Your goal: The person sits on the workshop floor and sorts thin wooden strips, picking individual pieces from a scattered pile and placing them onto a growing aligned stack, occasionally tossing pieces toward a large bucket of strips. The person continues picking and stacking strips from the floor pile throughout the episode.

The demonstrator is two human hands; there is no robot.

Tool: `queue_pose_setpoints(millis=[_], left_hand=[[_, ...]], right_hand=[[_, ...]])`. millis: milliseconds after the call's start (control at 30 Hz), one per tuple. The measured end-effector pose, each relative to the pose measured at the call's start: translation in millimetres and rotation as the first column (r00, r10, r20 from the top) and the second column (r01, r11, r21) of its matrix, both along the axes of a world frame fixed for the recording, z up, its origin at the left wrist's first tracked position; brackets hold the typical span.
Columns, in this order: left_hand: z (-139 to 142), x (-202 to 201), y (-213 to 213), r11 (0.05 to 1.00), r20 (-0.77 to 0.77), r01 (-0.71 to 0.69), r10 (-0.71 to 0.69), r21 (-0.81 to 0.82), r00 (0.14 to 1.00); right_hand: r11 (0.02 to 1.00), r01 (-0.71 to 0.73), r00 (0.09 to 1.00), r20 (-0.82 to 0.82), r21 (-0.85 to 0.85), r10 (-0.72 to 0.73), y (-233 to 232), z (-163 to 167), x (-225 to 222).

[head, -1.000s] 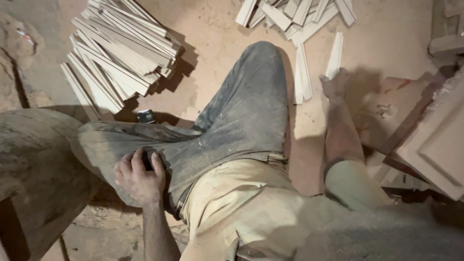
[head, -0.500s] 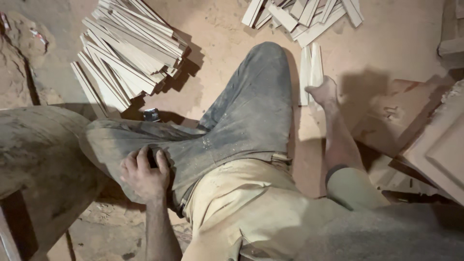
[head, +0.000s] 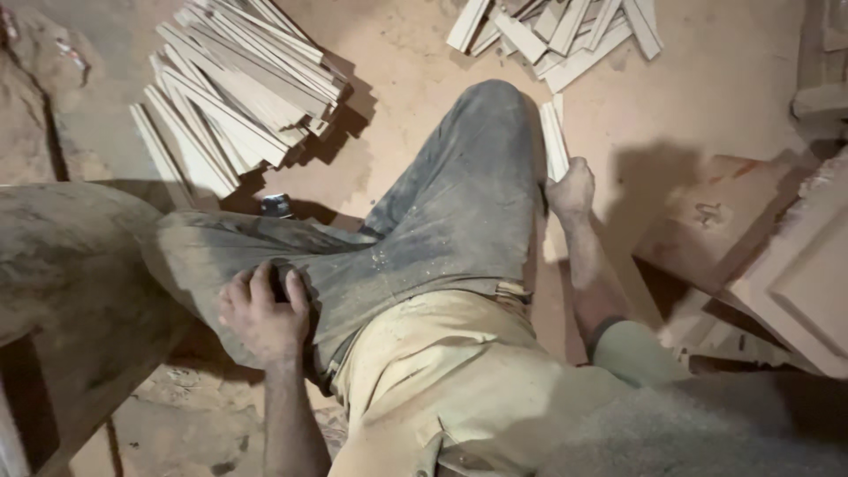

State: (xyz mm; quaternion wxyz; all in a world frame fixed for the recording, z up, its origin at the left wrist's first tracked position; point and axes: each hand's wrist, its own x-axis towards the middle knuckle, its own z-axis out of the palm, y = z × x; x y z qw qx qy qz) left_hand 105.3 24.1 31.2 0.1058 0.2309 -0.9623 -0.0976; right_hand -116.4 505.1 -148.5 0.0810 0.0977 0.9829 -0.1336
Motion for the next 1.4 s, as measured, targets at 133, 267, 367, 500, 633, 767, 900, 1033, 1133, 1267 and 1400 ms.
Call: queue_pose_setpoints(millis=[133,267,367,500,633,767,900,1033,1133,1267,1400], left_hand=[[-2,1,0,1.000,-0.022,0.012,-0.011,0.010,1.000],[-4,6,-1,0.998,-0.027,0.022,-0.020,0.057,0.999],[-4,5,0,0.999,-0.018,0.020,-0.019,0.036,1.000],[3,-1,1,0.999,-0.010,0.036,-0.036,0.027,0.999],[15,-6,0,0.996,0.068,-0.001,-0.004,0.087,0.998],[19,-9,-2,0.993,-0.025,-0.027,0.030,0.113,0.999],[16,-11,-2,0.997,-0.083,-0.038,0.043,0.069,0.996],[14,-13,-2,0.984,-0.020,-0.085,0.089,0.156,0.996],[14,-15,-5,0.983,-0.029,-0.078,0.084,0.166,0.996],[15,-12,-7,0.984,-0.081,-0.064,0.078,0.164,0.994],[12,-8,-7,0.977,-0.090,-0.077,0.096,0.201,0.991]], right_hand=[[0.981,0.129,0.989,0.092,-0.142,-0.116,20,6,-4],[0.916,0.151,0.988,0.035,-0.371,-0.149,56,20,-5],[0.941,0.234,0.972,0.036,-0.243,-0.232,74,24,-4],[0.958,0.251,0.968,0.056,-0.141,-0.245,69,17,-1],[0.969,0.151,0.989,0.028,-0.195,-0.148,37,5,-10],[0.982,0.186,0.973,0.146,-0.035,-0.179,16,8,-35],[0.981,0.194,0.968,0.163,-0.017,-0.189,14,42,-54],[0.933,-0.085,0.996,-0.001,-0.350,0.090,-36,83,-71],[0.718,-0.246,0.954,-0.032,-0.651,0.298,-134,106,-91],[0.580,-0.487,0.797,-0.060,-0.653,0.601,-307,126,-83],[0.576,-0.363,0.781,0.099,-0.732,0.617,-449,147,-59]])
